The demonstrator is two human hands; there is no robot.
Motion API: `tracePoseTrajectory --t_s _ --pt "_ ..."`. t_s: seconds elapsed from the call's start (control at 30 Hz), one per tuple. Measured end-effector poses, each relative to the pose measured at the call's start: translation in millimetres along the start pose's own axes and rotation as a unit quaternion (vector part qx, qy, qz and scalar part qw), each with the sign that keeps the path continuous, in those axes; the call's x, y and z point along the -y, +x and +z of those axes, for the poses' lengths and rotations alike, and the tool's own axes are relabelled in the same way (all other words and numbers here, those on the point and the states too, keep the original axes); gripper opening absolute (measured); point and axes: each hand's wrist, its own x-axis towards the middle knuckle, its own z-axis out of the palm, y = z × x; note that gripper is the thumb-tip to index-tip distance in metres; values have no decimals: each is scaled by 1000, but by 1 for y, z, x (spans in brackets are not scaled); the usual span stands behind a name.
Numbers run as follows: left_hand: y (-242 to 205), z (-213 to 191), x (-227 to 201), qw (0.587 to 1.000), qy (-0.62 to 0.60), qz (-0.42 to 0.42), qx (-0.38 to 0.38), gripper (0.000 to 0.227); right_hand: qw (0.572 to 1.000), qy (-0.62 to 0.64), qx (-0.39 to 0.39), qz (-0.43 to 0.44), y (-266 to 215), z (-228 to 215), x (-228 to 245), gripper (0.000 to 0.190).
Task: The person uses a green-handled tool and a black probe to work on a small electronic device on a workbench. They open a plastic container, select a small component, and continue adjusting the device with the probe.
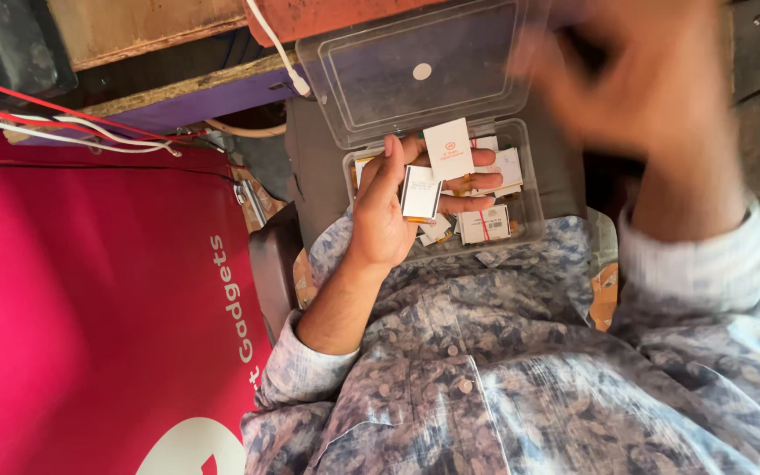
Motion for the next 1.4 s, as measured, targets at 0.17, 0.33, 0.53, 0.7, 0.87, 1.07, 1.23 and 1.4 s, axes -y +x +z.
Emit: tracePoseTrajectory --t_s 0.17,0.33,0.53,0.7,0.87,1.07,1.23,1.4 --pt "-4 0 3 995 75 7 -58 81 999 -33 11 2 -13 22 52 60" --pt "-4 1 12 996 65 6 -59 81 999 10 20 33 -27 38 48 54" --pt "-3 -6 22 991 94 43 -82 78 999 17 23 29 -36 47 47 51" --pt "-4 -8 23 994 61 32 -90 76 999 31 19 36 -37 50 46 51" --pt "-3 -4 20 995 65 53 -62 84 998 42 -8 44 -41 57 50 48" --pt "-4 -3 17 996 49 65 -33 87 999 16 -10 28 -40 71 56 57" --pt "-7 0 13 996 64 55 -39 89 999 34 -5 37 -41 71 58 58" --pt "-8 3 10 996 63 49 -32 91 999 34 -6 33 -43 72 56 63"
